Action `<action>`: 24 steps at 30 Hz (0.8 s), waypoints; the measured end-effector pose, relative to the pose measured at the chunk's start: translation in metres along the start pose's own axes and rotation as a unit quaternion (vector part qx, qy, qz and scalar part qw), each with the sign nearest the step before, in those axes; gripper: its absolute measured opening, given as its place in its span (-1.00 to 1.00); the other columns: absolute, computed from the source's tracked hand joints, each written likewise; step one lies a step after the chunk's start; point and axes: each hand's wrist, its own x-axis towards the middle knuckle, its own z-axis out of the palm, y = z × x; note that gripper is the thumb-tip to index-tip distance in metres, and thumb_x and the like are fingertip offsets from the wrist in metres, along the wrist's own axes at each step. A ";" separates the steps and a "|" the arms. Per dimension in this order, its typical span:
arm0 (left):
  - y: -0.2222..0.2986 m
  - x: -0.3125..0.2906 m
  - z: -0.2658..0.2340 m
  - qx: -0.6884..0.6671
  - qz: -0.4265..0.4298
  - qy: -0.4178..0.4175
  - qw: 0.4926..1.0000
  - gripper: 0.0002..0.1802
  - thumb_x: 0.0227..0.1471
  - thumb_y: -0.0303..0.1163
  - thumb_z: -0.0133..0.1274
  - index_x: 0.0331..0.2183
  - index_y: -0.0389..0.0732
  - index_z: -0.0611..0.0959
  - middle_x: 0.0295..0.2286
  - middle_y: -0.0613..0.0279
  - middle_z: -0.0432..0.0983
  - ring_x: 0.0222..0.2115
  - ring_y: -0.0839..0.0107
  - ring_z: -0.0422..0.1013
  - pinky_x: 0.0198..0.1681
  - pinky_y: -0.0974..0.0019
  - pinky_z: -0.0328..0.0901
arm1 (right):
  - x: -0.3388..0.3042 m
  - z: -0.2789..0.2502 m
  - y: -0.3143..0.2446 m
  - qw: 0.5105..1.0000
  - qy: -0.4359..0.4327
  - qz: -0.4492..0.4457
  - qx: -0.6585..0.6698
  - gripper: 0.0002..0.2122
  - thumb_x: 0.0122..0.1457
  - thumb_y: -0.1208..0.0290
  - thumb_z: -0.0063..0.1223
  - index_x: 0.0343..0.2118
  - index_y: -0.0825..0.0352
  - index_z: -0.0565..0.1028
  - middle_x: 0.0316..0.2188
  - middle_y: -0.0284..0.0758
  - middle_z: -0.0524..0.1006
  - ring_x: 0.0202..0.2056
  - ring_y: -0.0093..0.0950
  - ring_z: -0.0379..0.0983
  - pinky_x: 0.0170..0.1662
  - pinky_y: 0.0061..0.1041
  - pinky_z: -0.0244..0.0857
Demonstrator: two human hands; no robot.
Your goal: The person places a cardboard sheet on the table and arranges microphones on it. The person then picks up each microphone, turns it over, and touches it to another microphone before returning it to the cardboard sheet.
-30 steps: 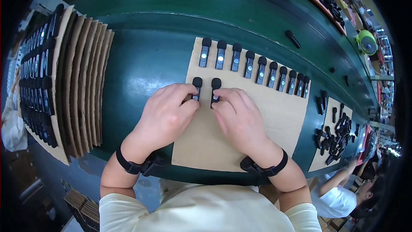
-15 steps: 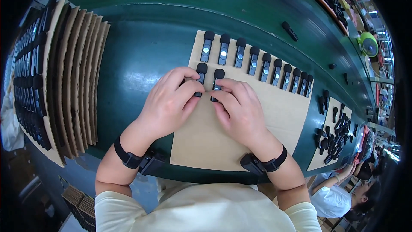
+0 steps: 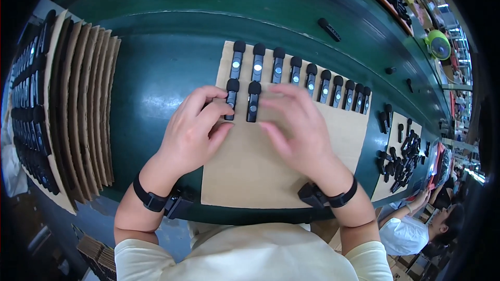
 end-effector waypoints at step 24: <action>0.012 -0.001 -0.017 -0.078 0.012 0.065 0.995 -0.73 -0.18 -0.61 0.24 -0.32 -0.26 0.59 -0.18 0.04 0.47 -0.19 0.12 0.45 -0.16 0.25 0.37 | 0.066 -0.072 0.060 0.990 -0.049 0.130 0.011 -0.77 0.07 0.57 0.17 -0.18 0.37 0.52 -0.37 -0.36 0.54 -0.34 -0.56 0.44 -0.20 -0.56 0.34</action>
